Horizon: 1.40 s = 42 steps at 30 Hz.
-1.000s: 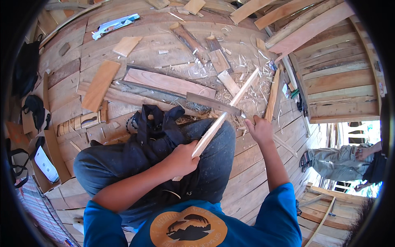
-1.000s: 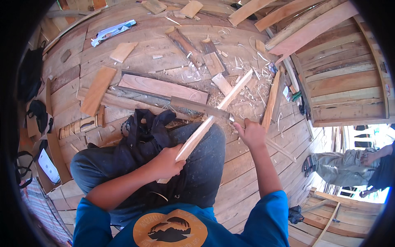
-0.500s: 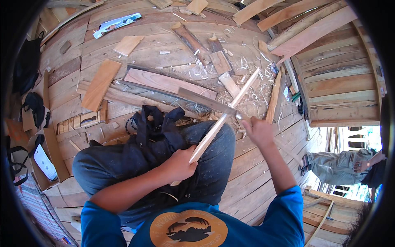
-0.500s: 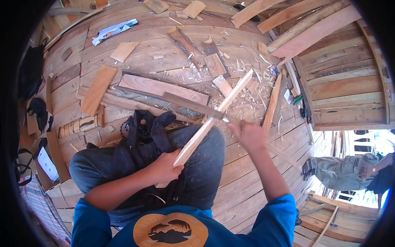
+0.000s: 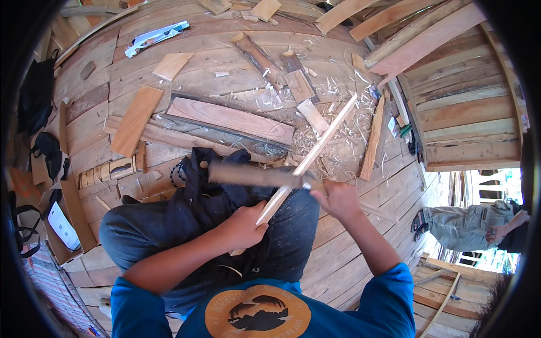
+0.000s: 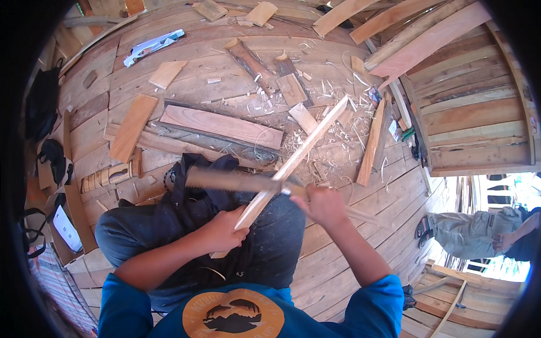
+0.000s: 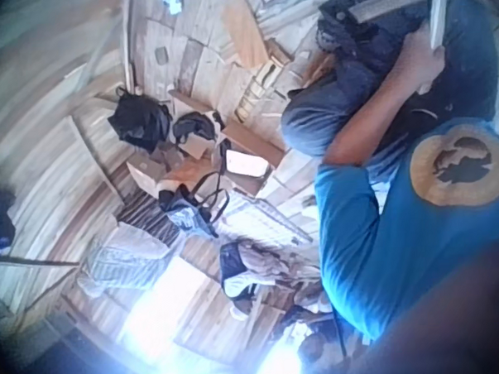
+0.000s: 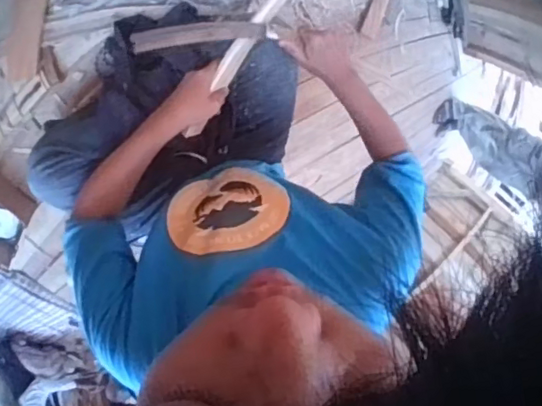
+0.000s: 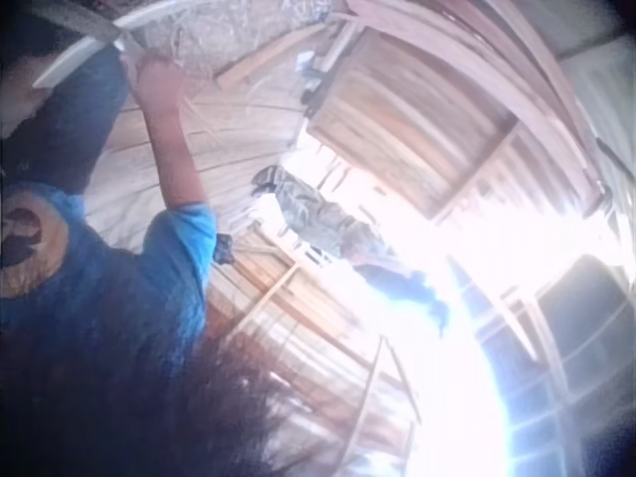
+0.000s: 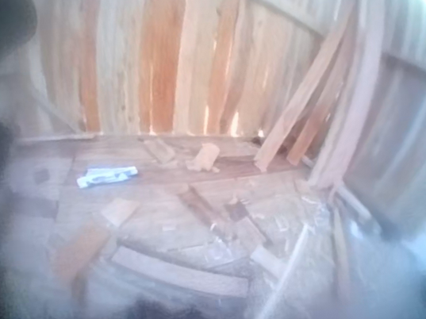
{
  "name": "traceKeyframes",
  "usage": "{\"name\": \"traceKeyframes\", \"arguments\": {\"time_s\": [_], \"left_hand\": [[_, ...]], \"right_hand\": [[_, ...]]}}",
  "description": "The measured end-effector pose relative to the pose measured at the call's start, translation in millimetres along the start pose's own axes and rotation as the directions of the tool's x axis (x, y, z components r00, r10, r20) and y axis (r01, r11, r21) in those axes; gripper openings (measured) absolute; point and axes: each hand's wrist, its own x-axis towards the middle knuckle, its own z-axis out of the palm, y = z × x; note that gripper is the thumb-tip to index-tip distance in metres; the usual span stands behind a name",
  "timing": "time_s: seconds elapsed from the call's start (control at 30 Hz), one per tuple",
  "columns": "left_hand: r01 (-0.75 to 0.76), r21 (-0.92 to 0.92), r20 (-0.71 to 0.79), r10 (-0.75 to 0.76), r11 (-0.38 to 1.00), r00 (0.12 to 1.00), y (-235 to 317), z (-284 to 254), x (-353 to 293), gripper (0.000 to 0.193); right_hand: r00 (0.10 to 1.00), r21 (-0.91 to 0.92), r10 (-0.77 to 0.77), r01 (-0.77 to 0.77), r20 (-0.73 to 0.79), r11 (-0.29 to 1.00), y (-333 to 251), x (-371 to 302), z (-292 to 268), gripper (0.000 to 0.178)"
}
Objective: The person saws a wooden slat while sitting on a wooden floor, repeatedly drawing the blade across the surface.
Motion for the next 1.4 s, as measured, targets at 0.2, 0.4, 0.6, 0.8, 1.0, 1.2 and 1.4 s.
{"name": "traceKeyframes", "arguments": {"time_s": [0.2,0.4,0.6,0.8,1.0,1.2,1.4], "left_hand": [[-0.048,-0.011,-0.017,0.048,0.999,0.999,-2.1,-2.6,-1.3,0.036],[-0.008,0.081,-0.056,0.012,0.997,0.998,11.7,-0.9,-5.3,0.036],[0.041,0.186,-0.063,-0.030,0.982,0.998,24.1,2.0,-12.6,0.038],[-0.055,0.163,-0.057,0.065,0.985,0.996,19.2,-0.5,-13.7,0.039],[-0.029,0.330,-0.061,0.052,0.944,0.997,31.1,1.1,-21.9,0.038],[0.014,0.482,-0.079,0.027,0.876,0.997,40.1,2.7,-34.4,0.031],[-0.044,0.488,-0.078,0.094,0.872,0.993,38.0,1.7,-32.8,0.031]], "right_hand": [[0.895,-0.012,0.429,-0.434,-0.125,0.901,92.5,24.6,0.2,0.064],[0.877,0.206,0.454,-0.421,-0.156,0.883,53.4,-13.3,8.8,0.059],[0.828,0.659,0.530,-0.297,-0.183,0.691,-55.3,-43.3,51.1,0.053],[0.822,0.677,0.568,-0.394,-0.043,0.621,-46.3,-32.4,37.1,0.055],[0.865,0.563,0.501,-0.401,-0.026,0.722,-43.6,-36.8,26.2,0.057],[0.868,0.508,0.496,-0.433,0.014,0.744,-47.8,-41.7,12.3,0.067],[0.862,0.211,0.501,-0.477,-0.080,0.853,18.3,-30.6,9.5,0.072]]}}
